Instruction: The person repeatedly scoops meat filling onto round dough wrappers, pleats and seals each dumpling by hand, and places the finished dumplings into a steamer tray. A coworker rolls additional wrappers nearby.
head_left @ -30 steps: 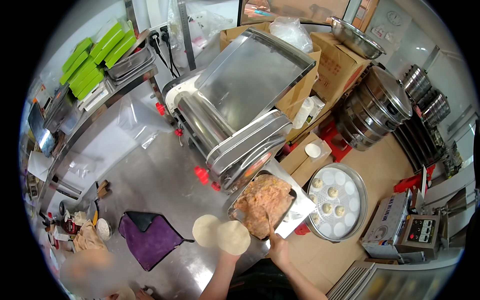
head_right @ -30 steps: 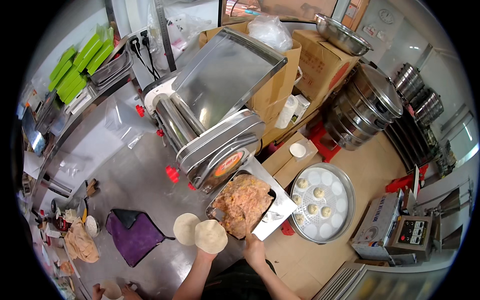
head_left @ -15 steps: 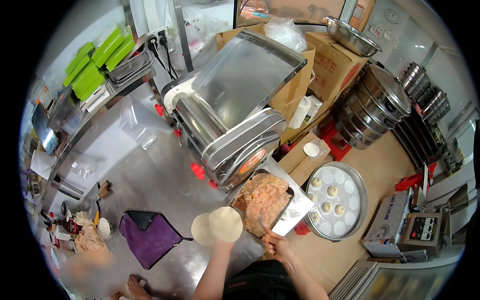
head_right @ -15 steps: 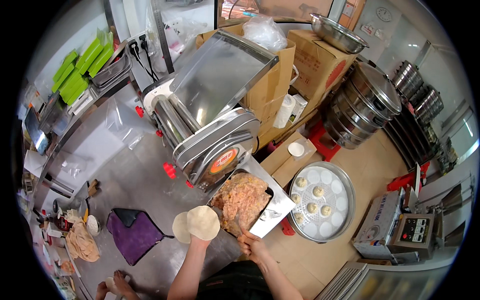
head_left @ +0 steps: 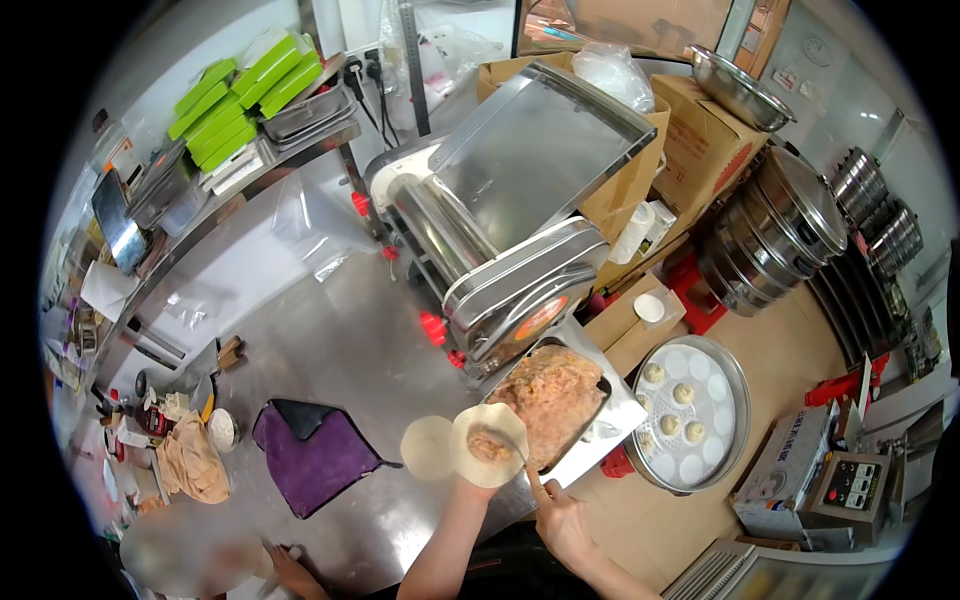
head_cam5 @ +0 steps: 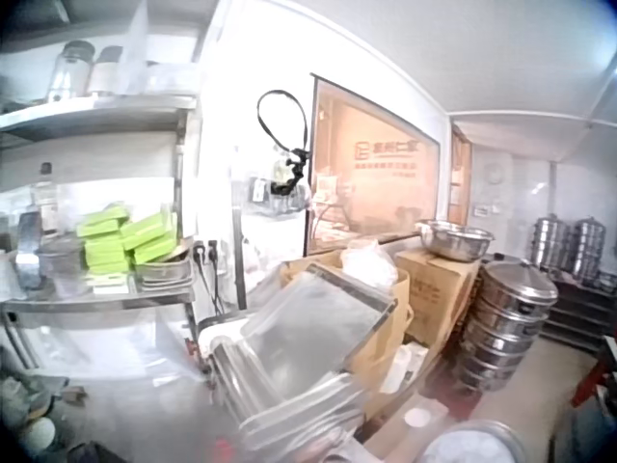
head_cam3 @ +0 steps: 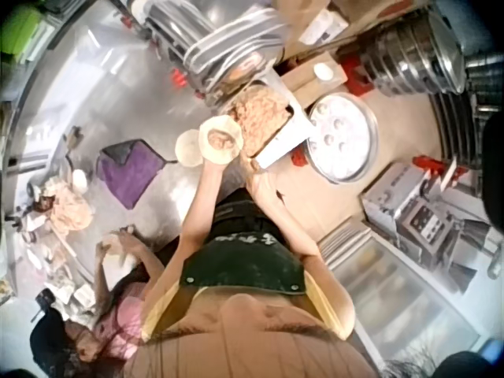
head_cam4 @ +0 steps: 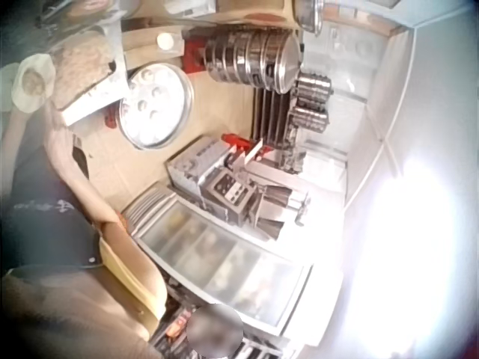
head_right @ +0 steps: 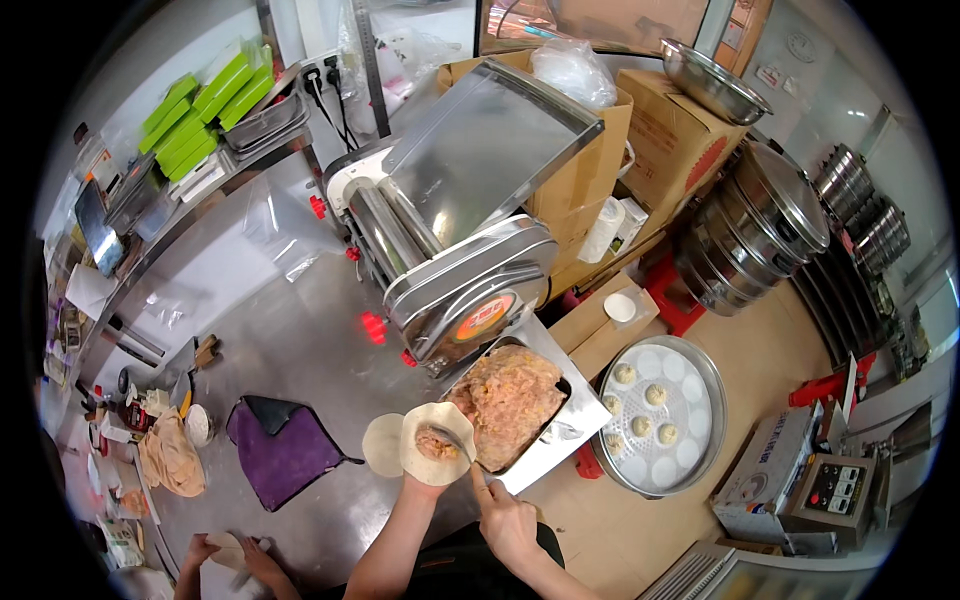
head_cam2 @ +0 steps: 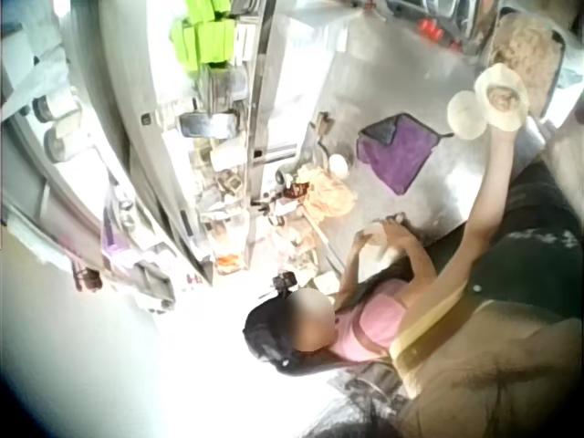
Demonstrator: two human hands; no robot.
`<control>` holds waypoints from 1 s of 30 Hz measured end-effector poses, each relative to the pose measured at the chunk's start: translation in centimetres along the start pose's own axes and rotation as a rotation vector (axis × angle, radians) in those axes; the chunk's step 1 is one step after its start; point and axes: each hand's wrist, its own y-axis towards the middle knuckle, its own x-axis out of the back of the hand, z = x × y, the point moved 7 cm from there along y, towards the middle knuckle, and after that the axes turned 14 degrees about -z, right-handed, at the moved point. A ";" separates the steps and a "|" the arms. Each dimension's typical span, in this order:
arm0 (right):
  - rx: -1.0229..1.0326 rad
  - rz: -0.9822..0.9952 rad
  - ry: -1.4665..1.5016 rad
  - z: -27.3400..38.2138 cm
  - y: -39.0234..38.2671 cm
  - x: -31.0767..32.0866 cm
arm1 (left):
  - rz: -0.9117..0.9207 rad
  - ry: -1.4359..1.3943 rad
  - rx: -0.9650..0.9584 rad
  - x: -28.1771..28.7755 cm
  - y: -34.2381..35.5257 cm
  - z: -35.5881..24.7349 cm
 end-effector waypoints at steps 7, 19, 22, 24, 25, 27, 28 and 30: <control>0.178 -0.013 0.080 0.4 -1.4 0.8 | -0.038 0.048 -0.007 0.9 -0.4 -0.2; 0.256 -0.017 -0.101 1.5 -0.7 1.4 | 0.056 0.050 -0.023 -0.7 -2.0 -0.3; 0.152 0.030 -0.048 1.0 0.2 1.6 | 0.003 0.062 -0.066 -0.8 -2.0 -0.5; 0.090 0.076 0.010 0.4 0.2 1.5 | -0.057 0.072 -0.085 -0.8 -2.0 -0.5; 0.031 0.072 0.131 0.4 0.3 2.0 | -0.080 0.063 -0.085 -0.6 -2.0 -0.6; -0.089 0.066 0.372 0.2 0.4 3.2 | -0.030 0.031 -0.046 -0.5 -1.8 -0.7; -0.147 0.132 0.473 -0.6 -0.2 2.7 | 0.043 0.011 0.000 -0.6 -1.5 -0.8; -0.118 0.142 0.412 -1.0 -0.4 1.4 | 0.062 -0.009 0.025 0.0 -1.0 -0.6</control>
